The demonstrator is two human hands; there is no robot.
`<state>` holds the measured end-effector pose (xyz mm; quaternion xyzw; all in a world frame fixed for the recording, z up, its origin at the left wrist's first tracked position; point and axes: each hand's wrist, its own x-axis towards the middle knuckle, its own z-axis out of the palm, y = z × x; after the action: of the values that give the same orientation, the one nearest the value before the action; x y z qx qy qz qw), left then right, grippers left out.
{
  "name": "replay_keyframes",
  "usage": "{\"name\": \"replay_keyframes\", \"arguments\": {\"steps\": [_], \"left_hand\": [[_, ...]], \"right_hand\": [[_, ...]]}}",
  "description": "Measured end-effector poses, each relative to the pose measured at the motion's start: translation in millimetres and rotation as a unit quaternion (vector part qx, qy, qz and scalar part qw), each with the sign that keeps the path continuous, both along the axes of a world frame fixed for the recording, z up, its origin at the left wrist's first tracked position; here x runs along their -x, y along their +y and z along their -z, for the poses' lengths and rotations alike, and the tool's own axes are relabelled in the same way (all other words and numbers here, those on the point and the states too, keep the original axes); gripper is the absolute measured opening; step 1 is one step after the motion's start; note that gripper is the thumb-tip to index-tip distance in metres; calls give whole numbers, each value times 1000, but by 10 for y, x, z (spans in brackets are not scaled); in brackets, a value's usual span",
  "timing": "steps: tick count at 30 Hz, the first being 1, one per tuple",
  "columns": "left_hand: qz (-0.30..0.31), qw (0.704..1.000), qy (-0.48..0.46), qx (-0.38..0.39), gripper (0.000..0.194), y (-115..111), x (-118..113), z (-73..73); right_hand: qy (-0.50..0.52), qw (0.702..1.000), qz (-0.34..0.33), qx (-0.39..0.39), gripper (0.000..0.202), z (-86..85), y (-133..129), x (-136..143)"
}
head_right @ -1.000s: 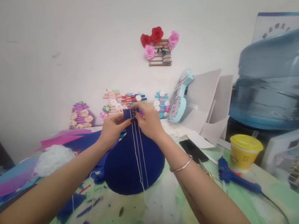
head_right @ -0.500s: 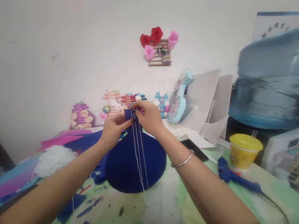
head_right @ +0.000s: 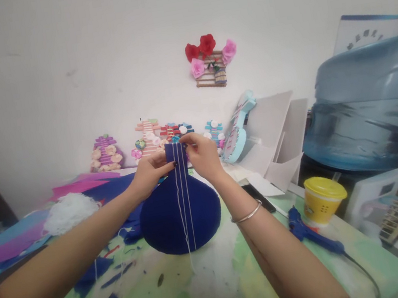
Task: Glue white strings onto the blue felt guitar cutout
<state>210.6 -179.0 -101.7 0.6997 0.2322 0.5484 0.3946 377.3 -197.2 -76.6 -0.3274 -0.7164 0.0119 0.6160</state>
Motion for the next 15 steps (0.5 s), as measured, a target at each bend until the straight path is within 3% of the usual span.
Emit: {"name": "replay_keyframes", "arguments": {"steps": [4,8,11,15], "left_hand": [[-30,999,29,14,46,-28,37,-10],[-54,996,34,57,43,-24,80,-5],[-43,997,21,65,45,-14,122,-13],[-31,999,-8,12,46,-82,179,-61]], "right_hand": [[23,1000,17,10,25,51,-120,-87],[37,997,66,16,23,223,-470,-305],[-1,986,159,50,22,507,-817,-622],[-72,938,325,96,27,1092,-1240,-1225]]}}
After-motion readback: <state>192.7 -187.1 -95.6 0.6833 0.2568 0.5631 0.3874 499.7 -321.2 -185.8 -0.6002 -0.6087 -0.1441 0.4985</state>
